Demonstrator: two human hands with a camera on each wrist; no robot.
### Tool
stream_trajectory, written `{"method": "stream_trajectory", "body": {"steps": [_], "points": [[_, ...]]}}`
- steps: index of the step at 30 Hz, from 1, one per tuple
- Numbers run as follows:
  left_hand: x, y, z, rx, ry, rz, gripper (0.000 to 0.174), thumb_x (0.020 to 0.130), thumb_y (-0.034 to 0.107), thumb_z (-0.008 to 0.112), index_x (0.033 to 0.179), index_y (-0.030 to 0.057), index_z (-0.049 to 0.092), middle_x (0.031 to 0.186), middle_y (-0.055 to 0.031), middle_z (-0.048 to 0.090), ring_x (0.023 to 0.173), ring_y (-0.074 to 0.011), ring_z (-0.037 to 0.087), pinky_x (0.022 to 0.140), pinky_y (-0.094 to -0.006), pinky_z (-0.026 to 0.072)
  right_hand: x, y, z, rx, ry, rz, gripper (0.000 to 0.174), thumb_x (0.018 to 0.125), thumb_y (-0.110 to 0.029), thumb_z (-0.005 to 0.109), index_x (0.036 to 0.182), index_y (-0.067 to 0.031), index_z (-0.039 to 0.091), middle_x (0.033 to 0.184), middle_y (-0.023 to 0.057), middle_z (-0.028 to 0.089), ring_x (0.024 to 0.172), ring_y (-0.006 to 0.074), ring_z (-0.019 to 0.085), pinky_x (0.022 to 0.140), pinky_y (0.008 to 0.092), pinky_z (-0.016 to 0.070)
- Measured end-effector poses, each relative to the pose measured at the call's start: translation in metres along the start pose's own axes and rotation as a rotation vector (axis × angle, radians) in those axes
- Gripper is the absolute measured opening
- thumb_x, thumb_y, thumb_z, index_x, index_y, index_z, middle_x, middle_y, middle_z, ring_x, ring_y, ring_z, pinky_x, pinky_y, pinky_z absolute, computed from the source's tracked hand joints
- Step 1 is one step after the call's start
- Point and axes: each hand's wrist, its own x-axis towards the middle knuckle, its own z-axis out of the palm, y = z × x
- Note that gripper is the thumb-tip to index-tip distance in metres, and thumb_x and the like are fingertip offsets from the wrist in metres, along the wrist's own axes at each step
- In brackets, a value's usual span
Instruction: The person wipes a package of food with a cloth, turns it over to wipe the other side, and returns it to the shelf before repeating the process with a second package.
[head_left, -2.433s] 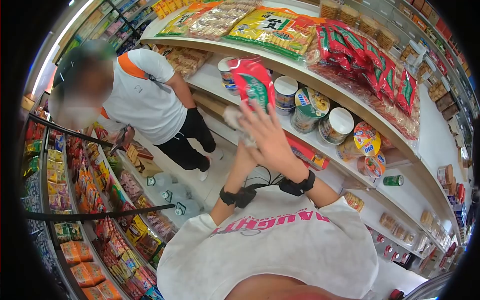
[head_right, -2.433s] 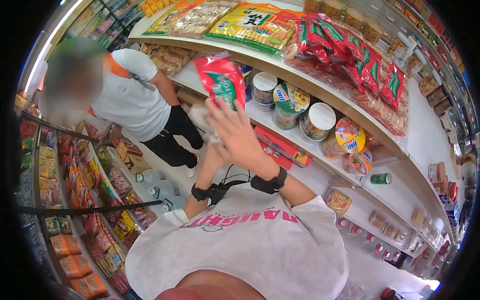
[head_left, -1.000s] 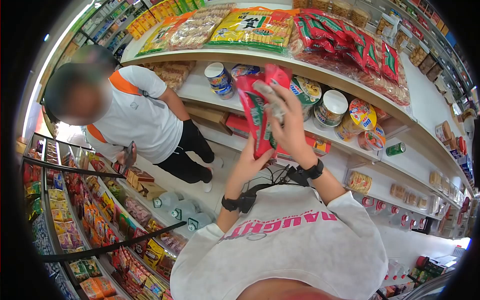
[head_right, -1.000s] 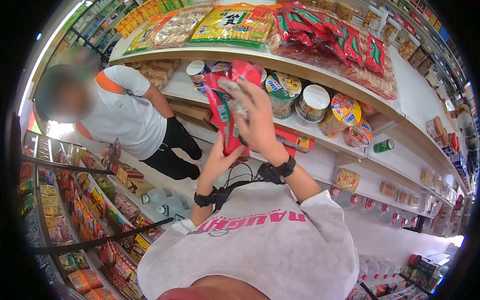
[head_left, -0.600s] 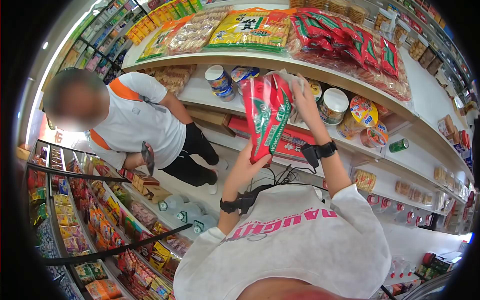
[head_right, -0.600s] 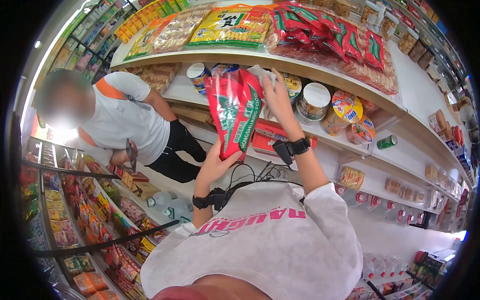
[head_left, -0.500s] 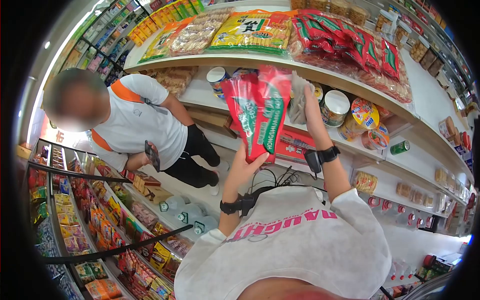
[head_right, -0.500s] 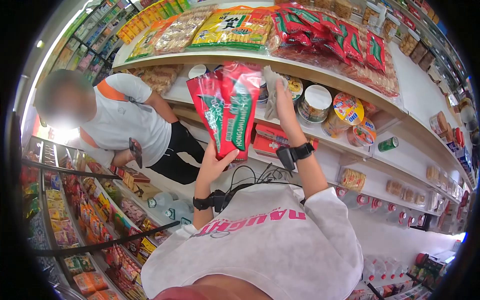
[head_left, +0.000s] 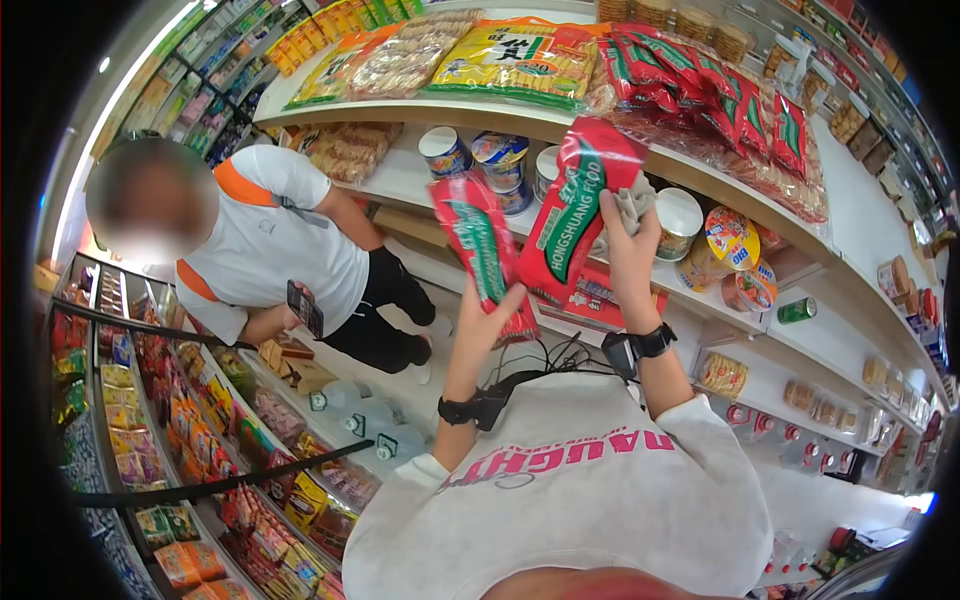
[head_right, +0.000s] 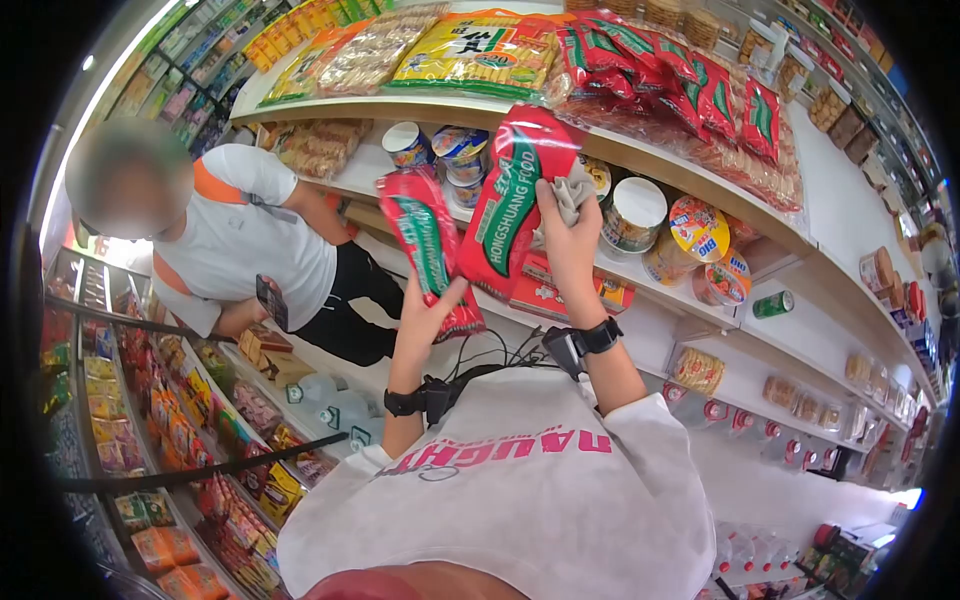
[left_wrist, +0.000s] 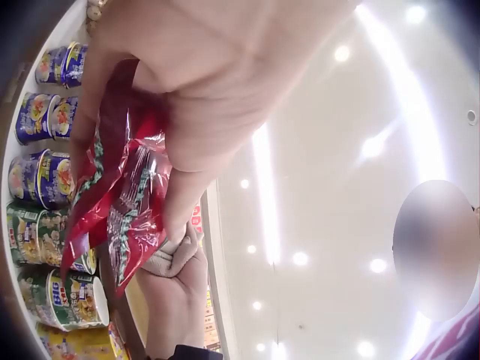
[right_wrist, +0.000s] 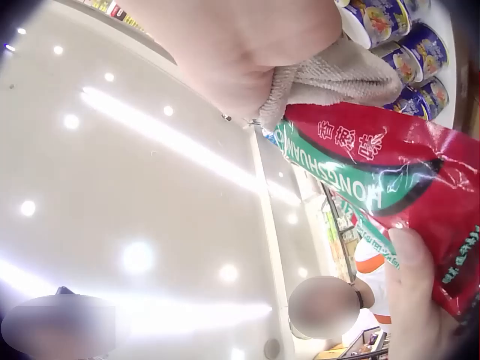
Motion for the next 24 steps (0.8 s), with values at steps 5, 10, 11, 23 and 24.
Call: {"method": "stream_trajectory", "body": {"steps": [5, 10, 11, 23, 24], "points": [[0.000, 0.001, -0.003, -0.036, 0.216, 0.241, 0.051, 0.100, 0.011, 0.062, 0.144, 0.0014, 0.038, 0.130, -0.0093, 0.058, 0.115, -0.0158, 0.057, 0.100, -0.0313, 0.0461, -0.039, -0.013, 0.014, -0.276, -0.308, -0.409, 0.027, 0.083, 0.006, 0.067, 0.109, -0.0019, 0.067, 0.087, 0.0061, 0.065, 0.079, 0.0107, 0.062, 0.072, 0.0300, 0.0548], [-0.011, 0.013, -0.008, -0.095, 0.300, 0.285, 0.042, 0.102, 0.010, 0.060, 0.139, 0.0007, 0.045, 0.127, -0.0068, 0.059, 0.115, -0.0136, 0.057, 0.100, -0.0301, 0.0452, -0.054, -0.027, 0.024, -0.412, -0.262, -0.589, 0.037, 0.070, 0.015, 0.064, 0.103, -0.0010, 0.067, 0.095, 0.0163, 0.069, 0.083, 0.0283, 0.071, 0.074, 0.0339, 0.0556], [-0.015, 0.016, -0.011, -0.117, 0.311, 0.271, 0.042, 0.102, 0.010, 0.060, 0.140, 0.0006, 0.045, 0.127, -0.0071, 0.059, 0.115, -0.0136, 0.057, 0.101, -0.0300, 0.0450, -0.054, -0.027, 0.026, -0.417, -0.274, -0.592, 0.035, 0.069, 0.013, 0.067, 0.101, -0.0013, 0.067, 0.099, 0.0167, 0.070, 0.087, 0.0304, 0.071, 0.075, 0.0355, 0.0560], [-0.065, -0.020, -0.047, -0.724, 0.259, 0.112, 0.062, 0.101, 0.044, 0.060, 0.143, 0.0017, 0.043, 0.134, -0.0077, 0.055, 0.119, -0.0147, 0.056, 0.100, -0.0336, 0.0482, -0.130, -0.025, 0.088, -0.437, -1.060, -0.694, 0.043, 0.072, 0.002, 0.072, 0.114, 0.0012, 0.066, 0.132, 0.0177, 0.063, 0.124, 0.0345, 0.061, 0.098, 0.0429, 0.0524], [-0.065, -0.014, -0.052, -0.795, 0.279, 0.090, 0.060, 0.102, 0.046, 0.056, 0.141, 0.0017, 0.046, 0.130, -0.0074, 0.058, 0.117, -0.0139, 0.057, 0.098, -0.0330, 0.0486, -0.134, -0.019, 0.088, -0.414, -1.049, -0.659, 0.043, 0.073, 0.002, 0.072, 0.115, 0.0020, 0.065, 0.133, 0.0180, 0.063, 0.125, 0.0356, 0.060, 0.098, 0.0436, 0.0522]]}}
